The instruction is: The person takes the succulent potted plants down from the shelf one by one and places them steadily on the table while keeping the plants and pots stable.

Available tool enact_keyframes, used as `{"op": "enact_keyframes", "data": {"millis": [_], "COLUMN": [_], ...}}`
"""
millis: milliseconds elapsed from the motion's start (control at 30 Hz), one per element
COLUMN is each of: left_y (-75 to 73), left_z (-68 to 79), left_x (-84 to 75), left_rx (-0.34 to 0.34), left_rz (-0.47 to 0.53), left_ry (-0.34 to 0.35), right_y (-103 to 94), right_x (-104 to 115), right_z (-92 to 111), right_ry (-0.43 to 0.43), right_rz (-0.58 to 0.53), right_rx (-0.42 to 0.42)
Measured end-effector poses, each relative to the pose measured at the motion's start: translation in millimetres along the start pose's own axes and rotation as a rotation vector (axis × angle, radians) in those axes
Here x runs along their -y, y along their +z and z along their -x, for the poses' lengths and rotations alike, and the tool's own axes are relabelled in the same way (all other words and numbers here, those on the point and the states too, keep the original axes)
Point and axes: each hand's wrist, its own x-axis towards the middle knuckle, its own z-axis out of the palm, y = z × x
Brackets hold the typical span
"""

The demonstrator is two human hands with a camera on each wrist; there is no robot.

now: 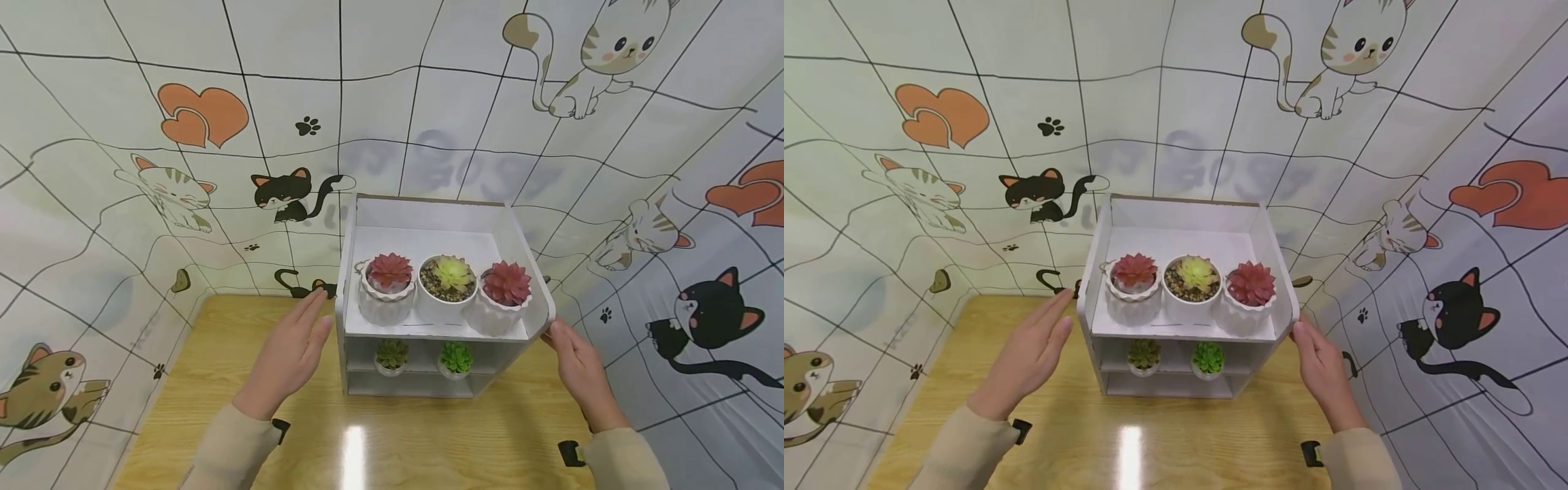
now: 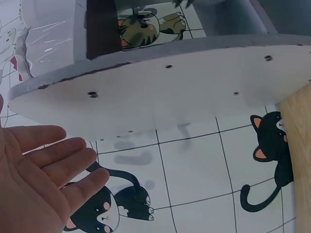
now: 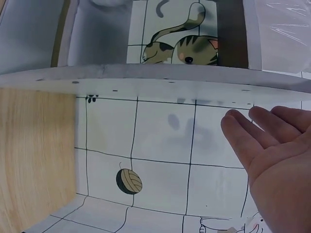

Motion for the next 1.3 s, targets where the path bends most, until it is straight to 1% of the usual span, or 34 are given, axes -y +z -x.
{"op": "enact_keyframes", "data": {"millis": [133,267,367,467,667,833,900,1000,1133,1300], "left_y": [-0.6,-1.5,-1.0,1.0,7.7,11.8,13.1,15.1,16.6,13.5], "left_z": [-8.0,-14.9,-19.6,-22.8,-27.6,-31.5,-32.8,-34.6,-35.5,-33.3], "left_x": [-7.6,-11.9,-12.9,-12.9,-14.6,-19.8,-22.7,-27.1,-29.1,-27.2], "left_rx": [0.006,0.017,0.018,0.017,0.014,-0.004,-0.025,-0.063,-0.087,-0.064], "left_rz": [0.009,0.010,0.036,0.074,0.169,0.253,0.282,0.303,0.309,0.328], "left_ry": [0.003,0.009,0.020,0.014,-0.026,-0.074,-0.096,-0.130,-0.168,-0.206], "right_y": [1.2,2.8,3.9,4.0,0.5,-3.6,-4.4,-5.0,-5.1,-2.9], "right_x": [3,8,11,12,12,12,13,14,15,16], "right_z": [-4,-9,-12,-15,-19,-23,-25,-28,-30,-30], "right_ry": [0.013,0.038,0.046,0.057,0.141,0.100,0.088,0.096,0.096,0.069], "right_rz": [-0.018,-0.036,-0.049,-0.062,-0.114,-0.083,-0.067,-0.064,-0.113,-0.176], "right_rx": [-0.006,-0.014,-0.024,-0.026,-0.025,-0.051,-0.052,-0.048,-0.055,-0.070]}}
